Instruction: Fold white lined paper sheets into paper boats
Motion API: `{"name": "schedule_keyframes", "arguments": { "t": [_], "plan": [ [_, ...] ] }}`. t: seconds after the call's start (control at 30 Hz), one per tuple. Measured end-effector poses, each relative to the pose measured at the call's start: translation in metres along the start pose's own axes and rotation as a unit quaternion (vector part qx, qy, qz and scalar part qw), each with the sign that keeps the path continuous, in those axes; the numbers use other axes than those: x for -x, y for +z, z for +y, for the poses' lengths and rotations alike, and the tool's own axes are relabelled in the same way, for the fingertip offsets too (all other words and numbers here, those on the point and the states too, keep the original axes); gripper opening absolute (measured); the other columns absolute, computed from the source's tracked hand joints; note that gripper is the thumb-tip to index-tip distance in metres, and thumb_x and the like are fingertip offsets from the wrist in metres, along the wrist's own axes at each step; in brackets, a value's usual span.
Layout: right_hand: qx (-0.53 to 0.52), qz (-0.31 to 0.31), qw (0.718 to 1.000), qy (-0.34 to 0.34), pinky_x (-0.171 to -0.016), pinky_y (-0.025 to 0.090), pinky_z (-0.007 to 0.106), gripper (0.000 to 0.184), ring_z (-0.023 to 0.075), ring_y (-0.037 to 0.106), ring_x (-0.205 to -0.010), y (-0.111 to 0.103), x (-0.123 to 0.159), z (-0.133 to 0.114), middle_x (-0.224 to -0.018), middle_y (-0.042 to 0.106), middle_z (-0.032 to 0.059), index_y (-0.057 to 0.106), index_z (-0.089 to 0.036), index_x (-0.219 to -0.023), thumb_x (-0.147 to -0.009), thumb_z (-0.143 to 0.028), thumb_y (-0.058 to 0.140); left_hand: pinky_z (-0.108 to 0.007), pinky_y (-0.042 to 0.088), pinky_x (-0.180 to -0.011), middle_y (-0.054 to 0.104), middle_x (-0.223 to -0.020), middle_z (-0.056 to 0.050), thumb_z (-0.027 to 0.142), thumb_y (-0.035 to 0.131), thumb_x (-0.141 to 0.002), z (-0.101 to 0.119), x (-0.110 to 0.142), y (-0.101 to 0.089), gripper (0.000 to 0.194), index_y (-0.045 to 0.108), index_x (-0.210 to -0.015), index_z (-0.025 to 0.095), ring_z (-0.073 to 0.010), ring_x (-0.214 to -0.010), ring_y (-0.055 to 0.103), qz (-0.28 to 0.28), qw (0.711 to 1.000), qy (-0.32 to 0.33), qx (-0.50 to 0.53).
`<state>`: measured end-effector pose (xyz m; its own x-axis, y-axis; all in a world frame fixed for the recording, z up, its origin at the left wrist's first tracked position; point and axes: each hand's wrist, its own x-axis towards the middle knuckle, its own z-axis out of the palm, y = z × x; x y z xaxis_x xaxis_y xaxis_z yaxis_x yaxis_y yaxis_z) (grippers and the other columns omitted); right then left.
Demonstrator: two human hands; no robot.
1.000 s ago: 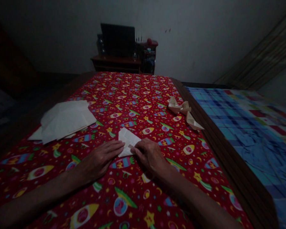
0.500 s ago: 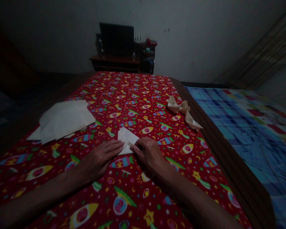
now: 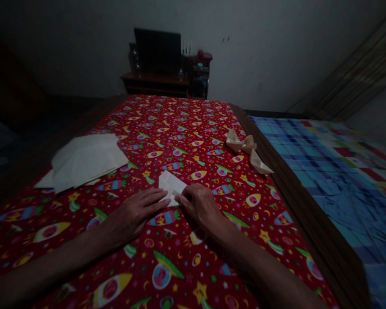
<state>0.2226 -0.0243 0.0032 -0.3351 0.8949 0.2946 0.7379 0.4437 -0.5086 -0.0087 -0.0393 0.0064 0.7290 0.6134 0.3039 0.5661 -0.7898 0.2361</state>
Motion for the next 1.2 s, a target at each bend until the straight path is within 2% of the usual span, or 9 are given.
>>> {"name": "schedule_keyframes", "arguments": {
  "t": [0.33,1.2],
  "plan": [
    [0.021,0.003,1.0,-0.002,-0.055,0.035,0.023,0.023,0.0123,0.05,-0.06,0.0001,-0.0004,-0.0037,-0.067,0.059,0.0025,0.061,-0.015,-0.072,-0.086,-0.033,0.056,-0.049,0.044,-0.097,0.051,-0.132,-0.012,0.0,0.039,-0.083,-0.0004,0.0003,0.0018,0.048,0.052,-0.126,0.019,-0.0265,-0.124,0.043,0.0,1.0,0.007,-0.01],
    [0.031,0.003,0.999,-0.005,-0.054,0.034,0.023,0.024,0.0115,0.049,-0.058,0.0052,-0.001,0.0032,-0.065,0.058,0.0007,0.059,-0.017,-0.07,-0.085,-0.035,0.056,-0.046,0.042,-0.098,0.052,-0.133,-0.007,0.003,0.041,-0.083,0.0009,-0.0019,-0.0005,0.054,0.04,-0.135,0.02,-0.0235,-0.122,0.043,-0.016,1.0,0.026,-0.009]
  ]
}}
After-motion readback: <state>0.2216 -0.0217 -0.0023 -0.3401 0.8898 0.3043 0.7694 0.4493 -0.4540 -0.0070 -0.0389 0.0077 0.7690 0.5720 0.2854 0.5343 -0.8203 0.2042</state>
